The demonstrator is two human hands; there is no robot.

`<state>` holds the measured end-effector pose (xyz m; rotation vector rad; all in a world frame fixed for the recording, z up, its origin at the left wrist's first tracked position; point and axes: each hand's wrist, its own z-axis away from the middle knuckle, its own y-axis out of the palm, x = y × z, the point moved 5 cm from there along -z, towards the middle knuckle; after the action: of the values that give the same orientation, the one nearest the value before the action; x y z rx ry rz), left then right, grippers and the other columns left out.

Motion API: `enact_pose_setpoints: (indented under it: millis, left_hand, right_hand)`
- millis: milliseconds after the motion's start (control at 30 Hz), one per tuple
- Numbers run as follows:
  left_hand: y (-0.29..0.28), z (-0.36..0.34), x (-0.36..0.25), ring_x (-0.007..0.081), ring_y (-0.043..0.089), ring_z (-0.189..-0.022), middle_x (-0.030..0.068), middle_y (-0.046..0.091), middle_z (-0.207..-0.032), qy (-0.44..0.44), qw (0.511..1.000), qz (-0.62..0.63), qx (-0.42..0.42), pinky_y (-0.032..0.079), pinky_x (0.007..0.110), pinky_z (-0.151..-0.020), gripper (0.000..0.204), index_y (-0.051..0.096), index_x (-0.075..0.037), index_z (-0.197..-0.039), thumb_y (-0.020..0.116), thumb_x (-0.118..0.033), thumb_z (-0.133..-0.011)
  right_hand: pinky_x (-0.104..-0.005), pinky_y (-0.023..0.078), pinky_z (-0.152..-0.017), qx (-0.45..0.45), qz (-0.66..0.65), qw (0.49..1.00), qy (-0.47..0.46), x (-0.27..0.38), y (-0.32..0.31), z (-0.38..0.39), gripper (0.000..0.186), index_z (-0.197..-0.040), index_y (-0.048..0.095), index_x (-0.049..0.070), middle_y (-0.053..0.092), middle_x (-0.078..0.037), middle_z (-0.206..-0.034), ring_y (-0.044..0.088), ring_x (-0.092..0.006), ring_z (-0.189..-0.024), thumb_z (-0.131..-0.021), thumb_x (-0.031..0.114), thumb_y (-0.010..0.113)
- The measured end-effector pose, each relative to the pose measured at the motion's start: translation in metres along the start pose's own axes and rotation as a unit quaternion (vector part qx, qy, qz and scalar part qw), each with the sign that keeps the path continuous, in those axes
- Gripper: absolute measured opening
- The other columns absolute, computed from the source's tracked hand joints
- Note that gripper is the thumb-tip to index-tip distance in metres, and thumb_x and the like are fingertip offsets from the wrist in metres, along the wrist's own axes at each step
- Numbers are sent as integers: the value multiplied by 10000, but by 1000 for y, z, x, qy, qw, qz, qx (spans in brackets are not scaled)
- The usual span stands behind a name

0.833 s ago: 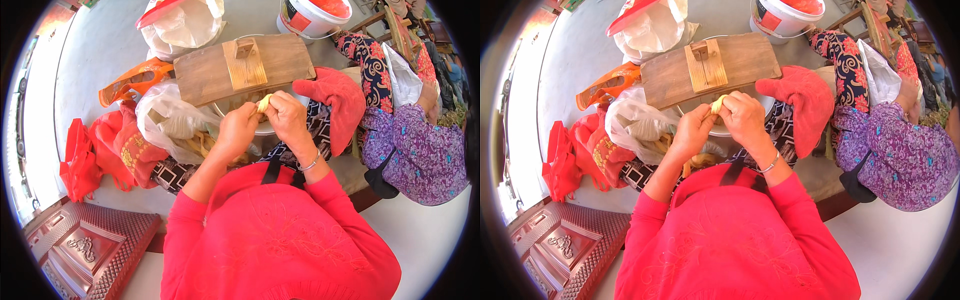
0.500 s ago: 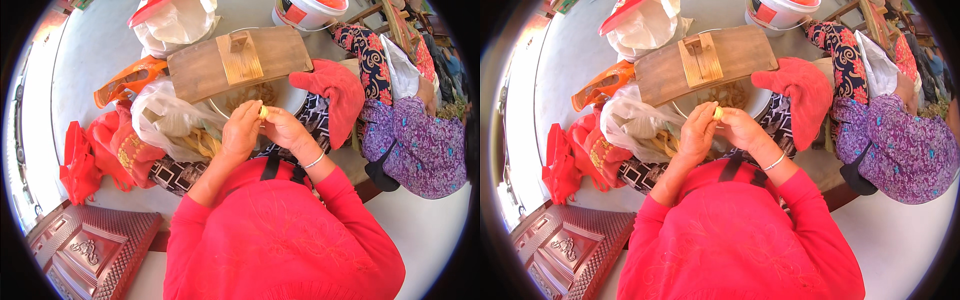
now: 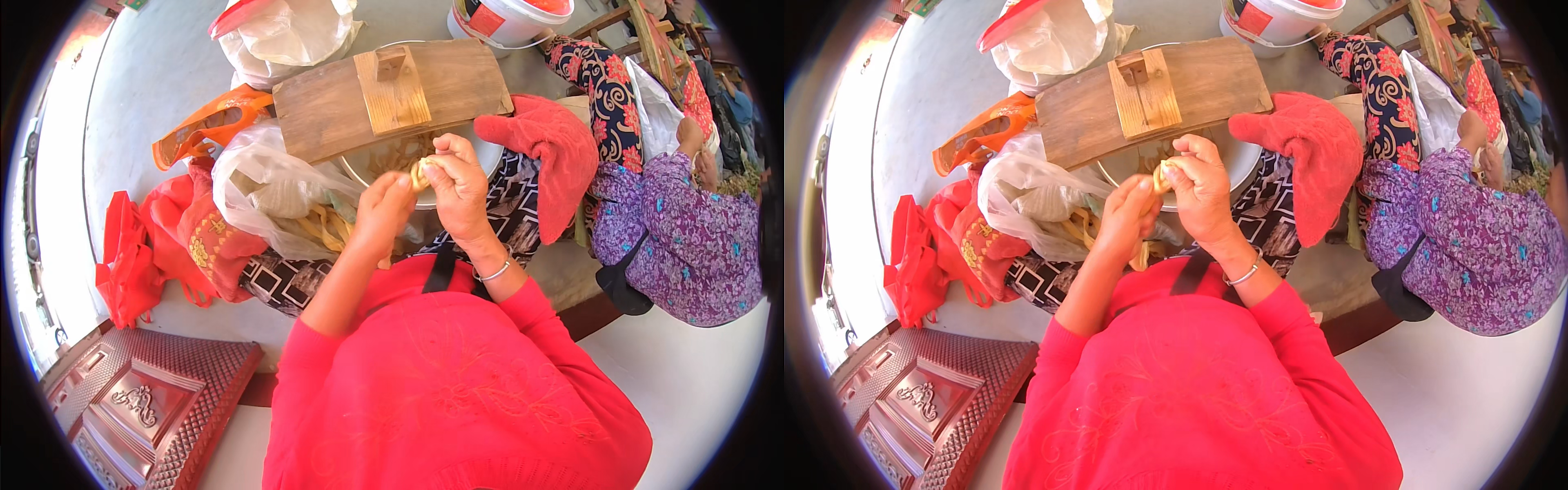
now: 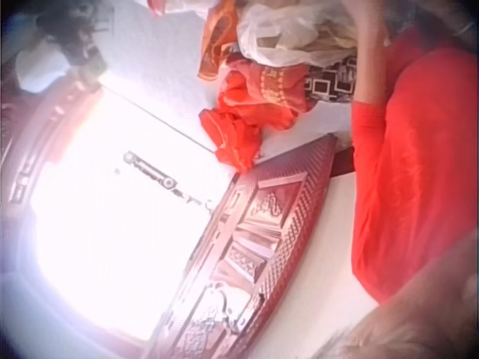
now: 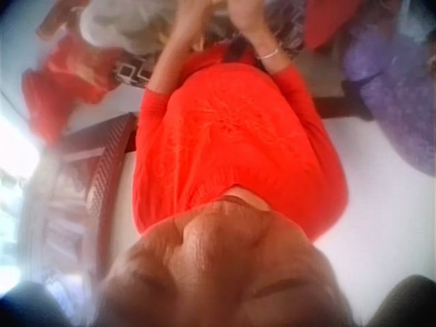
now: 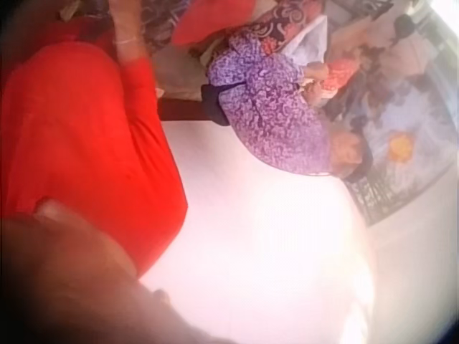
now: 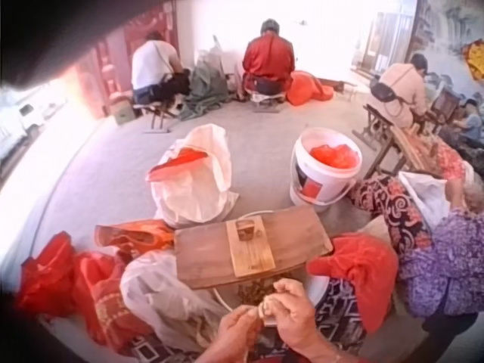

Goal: The person shapes strips of dough by hand and flattens them using a small wooden press. They take dough strips from a plastic bag, stretch them, and place them on the press before moving the shaped pieces into a bowl.

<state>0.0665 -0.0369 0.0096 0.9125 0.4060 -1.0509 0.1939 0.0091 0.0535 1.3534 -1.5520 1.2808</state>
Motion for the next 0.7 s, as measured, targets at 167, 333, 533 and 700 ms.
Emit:
enact_pose_setpoints:
  millis: [167,333,533,700]
  left_hand:
    - [-28,20,3,42,417,-506,-8,535,-688,92,991,-93,16,318,202,-444,77,584,-47,-920,591,-123,-924]
    - [-42,37,-11,265,583,-628,97,593,-747,366,790,-472,-136,451,341,-548,31,612,-49,-878,625,-57,-851]
    - [1,44,-53,314,590,-668,125,580,-751,489,693,-525,-67,465,368,-585,97,590,-26,-883,656,-17,-812]
    - [-9,36,-56,315,587,-641,126,578,-747,461,743,-485,-29,464,363,-563,92,587,-28,-882,652,-7,-820]
  right_hand:
    - [-288,468,-800,-2,-74,995,67,-7,-1,11,48,-859,650,-33,572,-89,-1037,568,-188,-900,-816,-29,628]
    - [-278,458,-852,-45,-12,999,9,6,-41,-11,65,-844,648,-22,613,-100,-996,580,-181,-941,-864,16,599]
    - [-281,474,-721,275,3,942,193,8,-20,-15,235,-910,620,-15,609,-49,-836,575,-152,-775,-932,217,587]
    - [-301,477,-629,383,174,906,44,3,-18,-2,265,-896,607,-7,584,-49,-677,580,-128,-658,-917,258,609]
